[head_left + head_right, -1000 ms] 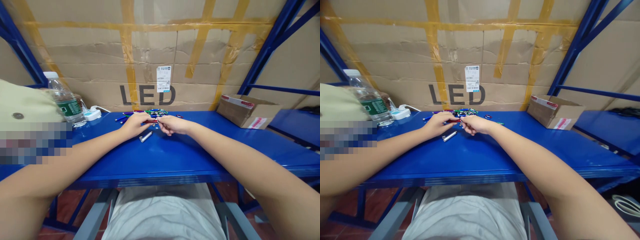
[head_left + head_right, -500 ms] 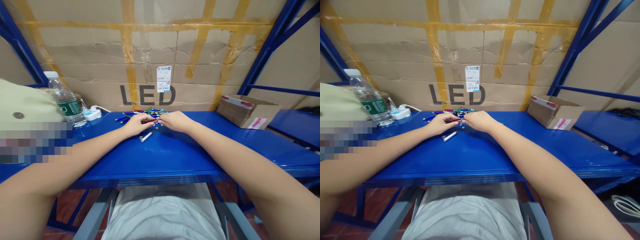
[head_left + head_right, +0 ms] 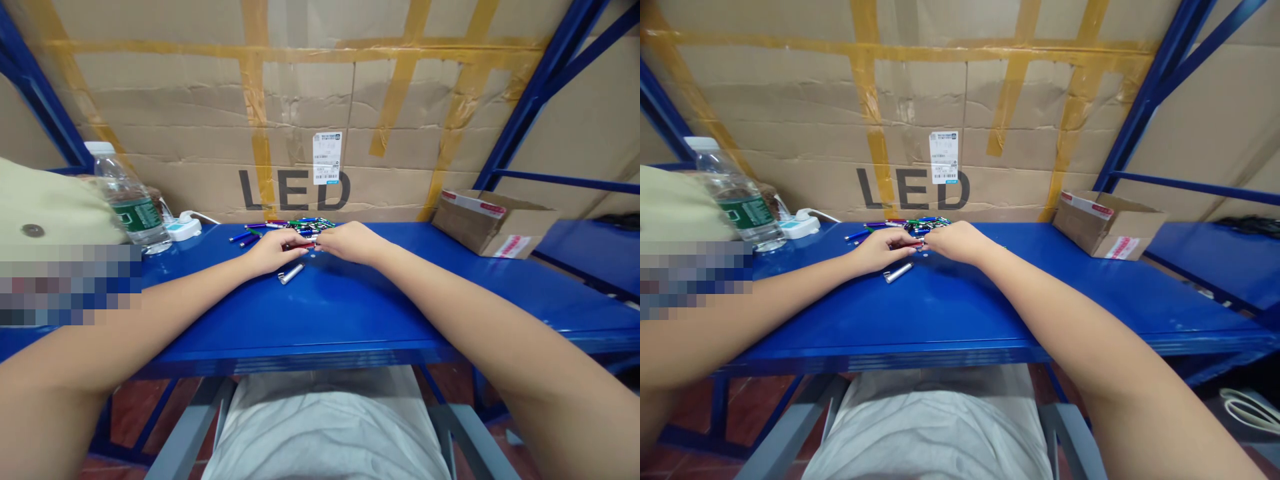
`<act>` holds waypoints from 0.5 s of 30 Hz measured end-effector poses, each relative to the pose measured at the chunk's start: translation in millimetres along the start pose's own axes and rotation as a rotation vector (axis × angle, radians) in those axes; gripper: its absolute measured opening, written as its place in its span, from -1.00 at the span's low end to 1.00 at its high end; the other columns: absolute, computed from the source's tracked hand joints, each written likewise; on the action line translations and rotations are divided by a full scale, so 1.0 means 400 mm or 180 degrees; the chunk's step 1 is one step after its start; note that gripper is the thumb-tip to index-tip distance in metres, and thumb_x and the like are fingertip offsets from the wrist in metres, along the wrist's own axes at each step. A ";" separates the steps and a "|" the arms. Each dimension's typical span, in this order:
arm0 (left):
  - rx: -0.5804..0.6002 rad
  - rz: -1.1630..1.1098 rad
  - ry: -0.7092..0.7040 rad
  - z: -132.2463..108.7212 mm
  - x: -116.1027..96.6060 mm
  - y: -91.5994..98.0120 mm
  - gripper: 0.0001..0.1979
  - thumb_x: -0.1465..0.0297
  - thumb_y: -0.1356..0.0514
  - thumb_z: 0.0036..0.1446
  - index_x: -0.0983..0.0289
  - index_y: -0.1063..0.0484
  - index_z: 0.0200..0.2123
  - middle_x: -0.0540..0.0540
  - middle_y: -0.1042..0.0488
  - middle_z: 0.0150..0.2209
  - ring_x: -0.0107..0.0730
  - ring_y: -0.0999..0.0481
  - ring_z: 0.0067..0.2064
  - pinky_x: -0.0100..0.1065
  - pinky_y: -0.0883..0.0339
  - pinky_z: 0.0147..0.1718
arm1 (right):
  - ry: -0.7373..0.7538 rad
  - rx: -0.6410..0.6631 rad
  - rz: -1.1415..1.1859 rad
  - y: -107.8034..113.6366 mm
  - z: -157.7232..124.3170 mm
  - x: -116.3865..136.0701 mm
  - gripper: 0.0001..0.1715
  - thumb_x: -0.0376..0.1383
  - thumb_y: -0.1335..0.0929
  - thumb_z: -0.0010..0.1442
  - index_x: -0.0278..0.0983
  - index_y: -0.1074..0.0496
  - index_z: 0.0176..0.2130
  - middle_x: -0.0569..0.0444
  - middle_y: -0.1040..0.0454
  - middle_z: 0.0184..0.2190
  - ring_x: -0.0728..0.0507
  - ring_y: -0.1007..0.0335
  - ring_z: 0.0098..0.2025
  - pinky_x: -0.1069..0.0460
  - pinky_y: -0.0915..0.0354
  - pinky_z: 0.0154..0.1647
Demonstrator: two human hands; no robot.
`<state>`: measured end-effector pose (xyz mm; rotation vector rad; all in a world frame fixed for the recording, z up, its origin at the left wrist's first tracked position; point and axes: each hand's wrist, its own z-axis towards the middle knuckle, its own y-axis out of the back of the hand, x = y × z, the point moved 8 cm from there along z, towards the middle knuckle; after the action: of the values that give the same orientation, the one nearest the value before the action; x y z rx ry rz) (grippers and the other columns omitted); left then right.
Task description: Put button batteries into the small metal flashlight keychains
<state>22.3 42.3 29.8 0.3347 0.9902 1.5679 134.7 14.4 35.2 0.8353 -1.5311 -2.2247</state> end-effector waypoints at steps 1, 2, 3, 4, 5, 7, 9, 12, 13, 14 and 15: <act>-0.0012 0.0059 -0.0123 -0.001 -0.005 0.001 -0.83 0.35 -0.20 0.18 0.26 -0.53 -0.19 0.07 -0.56 -0.31 -0.39 -0.51 -0.30 -0.36 -0.37 -0.30 | 0.0041 0.0022 0.0202 -0.004 0.001 0.004 -0.70 -0.23 -0.21 0.34 -0.28 -0.44 -0.32 -0.02 -0.54 -0.31 -0.11 -0.41 -0.32 0.06 -0.03 -0.41; -0.0036 0.0128 -0.0246 -0.002 -0.011 0.003 -0.84 0.34 -0.20 0.19 0.26 -0.52 -0.20 0.07 -0.56 -0.31 -0.38 -0.51 -0.29 -0.35 -0.36 -0.29 | 0.0036 -0.0002 0.0520 -0.007 0.001 0.006 -0.68 -0.24 -0.20 0.34 -0.29 -0.42 -0.36 0.00 -0.53 -0.36 -0.09 -0.39 -0.35 0.06 -0.05 -0.40; -0.0071 0.0204 -0.0365 -0.004 -0.017 0.007 -0.84 0.34 -0.19 0.20 0.26 -0.52 -0.20 0.08 -0.56 -0.31 -0.38 -0.51 -0.28 -0.35 -0.36 -0.28 | -0.0033 -0.0036 0.0958 -0.010 0.003 0.005 -0.63 -0.22 -0.18 0.35 -0.30 -0.40 -0.40 0.01 -0.51 -0.42 -0.07 -0.37 -0.39 0.07 -0.08 -0.40; -0.0098 0.0288 -0.0484 -0.006 -0.023 0.009 -0.84 0.34 -0.19 0.22 0.26 -0.51 -0.19 0.08 -0.56 -0.31 -0.38 -0.51 -0.28 -0.35 -0.35 -0.27 | -0.0144 -0.0034 0.1494 -0.018 0.004 0.001 -0.59 -0.19 -0.16 0.37 -0.30 -0.37 -0.42 0.04 -0.48 -0.49 -0.04 -0.35 -0.45 0.08 -0.10 -0.42; -0.0119 0.0386 -0.0606 -0.009 -0.030 0.012 -0.83 0.34 -0.17 0.23 0.26 -0.51 -0.18 0.09 -0.57 -0.30 -0.38 -0.52 -0.27 -0.34 -0.35 -0.26 | -0.0279 0.0014 0.2084 -0.029 0.005 -0.003 -0.55 -0.16 -0.14 0.38 -0.30 -0.34 -0.43 0.07 -0.44 -0.55 -0.01 -0.30 -0.52 0.09 -0.12 -0.45; -0.0205 0.0678 -0.0798 -0.016 -0.045 0.019 -0.83 0.34 -0.14 0.26 0.25 -0.49 -0.15 0.10 -0.58 -0.27 -0.37 -0.53 -0.24 -0.34 -0.32 -0.24 | -0.0553 0.0207 0.3167 -0.055 0.005 -0.005 -0.53 -0.10 -0.13 0.38 -0.29 -0.30 -0.44 0.14 -0.37 -0.65 0.03 -0.20 -0.63 0.12 -0.12 -0.53; -0.0398 0.1058 -0.0899 -0.022 -0.057 0.030 -0.82 0.34 -0.12 0.28 0.24 -0.49 -0.15 0.11 -0.59 -0.22 -0.36 -0.54 -0.20 -0.33 -0.28 -0.24 | -0.0746 0.0377 0.3873 -0.071 0.005 -0.001 -0.55 -0.10 -0.14 0.37 -0.28 -0.28 -0.43 0.18 -0.32 -0.70 0.05 -0.12 -0.68 0.13 -0.09 -0.60; -0.0633 0.1417 -0.0856 -0.025 -0.065 0.045 -0.82 0.31 -0.12 0.29 0.21 -0.50 -0.16 0.12 -0.59 -0.17 -0.34 -0.55 -0.14 -0.31 -0.23 -0.23 | -0.0914 0.0493 0.4331 -0.079 0.005 0.007 -0.55 -0.12 -0.08 0.39 -0.27 -0.26 -0.42 0.19 -0.27 -0.72 0.05 -0.06 -0.71 0.13 -0.04 -0.65; -0.0612 0.1402 -0.0801 -0.023 -0.062 0.045 -0.82 0.31 -0.12 0.29 0.21 -0.49 -0.16 0.12 -0.59 -0.16 -0.34 -0.55 -0.14 -0.31 -0.23 -0.22 | -0.0947 0.0503 0.4319 -0.079 0.006 0.009 -0.53 -0.11 -0.05 0.40 -0.26 -0.25 -0.41 0.19 -0.26 -0.71 0.05 -0.06 -0.70 0.13 -0.05 -0.65; -0.0549 0.1321 -0.0720 -0.019 -0.056 0.043 -0.82 0.32 -0.13 0.28 0.21 -0.49 -0.15 0.11 -0.58 -0.16 -0.34 -0.54 -0.14 -0.31 -0.24 -0.22 | -0.0969 0.0468 0.4176 -0.077 0.007 0.007 -0.50 -0.10 -0.02 0.40 -0.26 -0.24 -0.41 0.18 -0.27 -0.70 0.04 -0.08 -0.69 0.12 -0.06 -0.64; -0.0478 0.1186 -0.0613 -0.014 -0.048 0.040 -0.83 0.33 -0.13 0.28 0.21 -0.49 -0.14 0.11 -0.58 -0.17 -0.34 -0.53 -0.15 -0.31 -0.26 -0.21 | -0.0964 0.0371 0.3872 -0.071 0.008 0.003 -0.49 -0.09 0.00 0.41 -0.26 -0.25 -0.39 0.16 -0.30 -0.67 0.03 -0.12 -0.67 0.12 -0.09 -0.61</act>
<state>12.8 23.1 44.1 0.5783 0.6810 1.8933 133.7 26.9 9.6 -0.4152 -1.6193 -1.3468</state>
